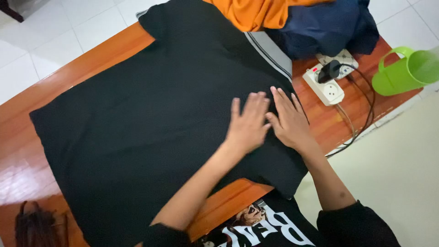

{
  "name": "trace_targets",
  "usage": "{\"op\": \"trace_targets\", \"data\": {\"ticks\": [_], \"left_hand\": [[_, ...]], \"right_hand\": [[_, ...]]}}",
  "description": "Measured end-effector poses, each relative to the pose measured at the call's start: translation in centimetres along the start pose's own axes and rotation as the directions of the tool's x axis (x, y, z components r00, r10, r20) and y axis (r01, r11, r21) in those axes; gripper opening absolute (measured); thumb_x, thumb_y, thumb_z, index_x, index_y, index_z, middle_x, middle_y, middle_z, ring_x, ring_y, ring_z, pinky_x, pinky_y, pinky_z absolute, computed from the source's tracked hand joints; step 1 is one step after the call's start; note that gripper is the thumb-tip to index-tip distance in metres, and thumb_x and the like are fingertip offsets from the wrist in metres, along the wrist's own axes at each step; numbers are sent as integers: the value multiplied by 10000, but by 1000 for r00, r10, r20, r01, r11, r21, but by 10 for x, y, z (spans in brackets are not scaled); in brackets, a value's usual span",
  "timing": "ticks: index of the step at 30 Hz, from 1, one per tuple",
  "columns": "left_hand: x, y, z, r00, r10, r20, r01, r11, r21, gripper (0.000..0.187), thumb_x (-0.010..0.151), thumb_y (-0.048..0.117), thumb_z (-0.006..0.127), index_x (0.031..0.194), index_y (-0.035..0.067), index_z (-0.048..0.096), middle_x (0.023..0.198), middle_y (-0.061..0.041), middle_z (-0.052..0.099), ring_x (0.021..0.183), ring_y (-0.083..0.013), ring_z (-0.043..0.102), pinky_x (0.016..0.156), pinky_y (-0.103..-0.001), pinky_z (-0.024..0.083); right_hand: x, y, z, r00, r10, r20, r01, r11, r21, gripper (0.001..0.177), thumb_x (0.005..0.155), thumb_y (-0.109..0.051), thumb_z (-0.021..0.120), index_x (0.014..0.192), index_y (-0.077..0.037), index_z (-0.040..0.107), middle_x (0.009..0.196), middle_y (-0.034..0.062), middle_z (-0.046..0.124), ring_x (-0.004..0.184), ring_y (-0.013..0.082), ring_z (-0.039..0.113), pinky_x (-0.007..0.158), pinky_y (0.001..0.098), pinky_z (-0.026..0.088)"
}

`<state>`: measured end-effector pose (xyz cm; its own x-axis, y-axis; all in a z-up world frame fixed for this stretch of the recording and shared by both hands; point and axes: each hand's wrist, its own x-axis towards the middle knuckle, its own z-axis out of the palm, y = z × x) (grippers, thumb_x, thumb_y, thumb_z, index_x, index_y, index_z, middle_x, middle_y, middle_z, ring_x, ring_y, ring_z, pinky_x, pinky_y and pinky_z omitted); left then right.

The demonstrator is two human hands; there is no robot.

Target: The person is smoothing out shirts on a table and placing them onto hangers.

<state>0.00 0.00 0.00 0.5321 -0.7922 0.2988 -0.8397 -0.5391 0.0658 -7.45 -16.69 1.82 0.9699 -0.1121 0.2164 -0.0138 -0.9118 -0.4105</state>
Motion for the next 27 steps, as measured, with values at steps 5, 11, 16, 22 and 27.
{"op": "trace_targets", "data": {"ticks": [5,11,16,22,27], "left_hand": [[-10,10,-4,999,-30,19,31,995,-92,747,976,499,526,1600,115,377,1687,-98,304,1567,-256,258,1244,-617,168],[-89,-51,-38,984,-176,-1,173,966,-190,678,1007,542,496,1590,212,390,1676,-110,311,1559,-306,258,1241,-638,176],[-185,-100,-87,925,-375,57,379,920,-97,641,1018,540,473,1579,239,403,1665,-116,314,1548,-318,253,1215,-645,165],[-291,-154,-128,717,-690,101,692,722,17,588,1024,503,459,1570,288,420,1672,-102,296,1550,-309,234,1213,-641,124],[-316,-172,-123,625,-775,-96,781,620,77,551,1006,405,558,1503,173,509,1626,-199,316,1507,-414,261,1176,-635,183]], "right_hand": [[0,-7,-7,999,-35,-11,34,999,-28,737,1045,-431,477,1609,5,290,1645,214,374,1543,352,320,1260,515,190],[2,-4,1,998,-69,2,69,994,-81,810,1006,-414,553,1629,19,271,1636,248,368,1535,371,324,1254,524,205],[-2,4,7,997,-72,4,72,991,-115,820,1016,-395,569,1668,-2,262,1666,232,359,1562,364,324,1283,531,206],[-14,5,9,999,35,-41,-42,981,-188,750,1055,-284,625,1685,-16,318,1679,232,366,1573,365,351,1278,537,248],[-27,-6,4,939,192,-285,-305,847,-435,522,1116,-215,665,1544,-31,428,1487,224,518,1347,341,541,1082,477,447]]}}
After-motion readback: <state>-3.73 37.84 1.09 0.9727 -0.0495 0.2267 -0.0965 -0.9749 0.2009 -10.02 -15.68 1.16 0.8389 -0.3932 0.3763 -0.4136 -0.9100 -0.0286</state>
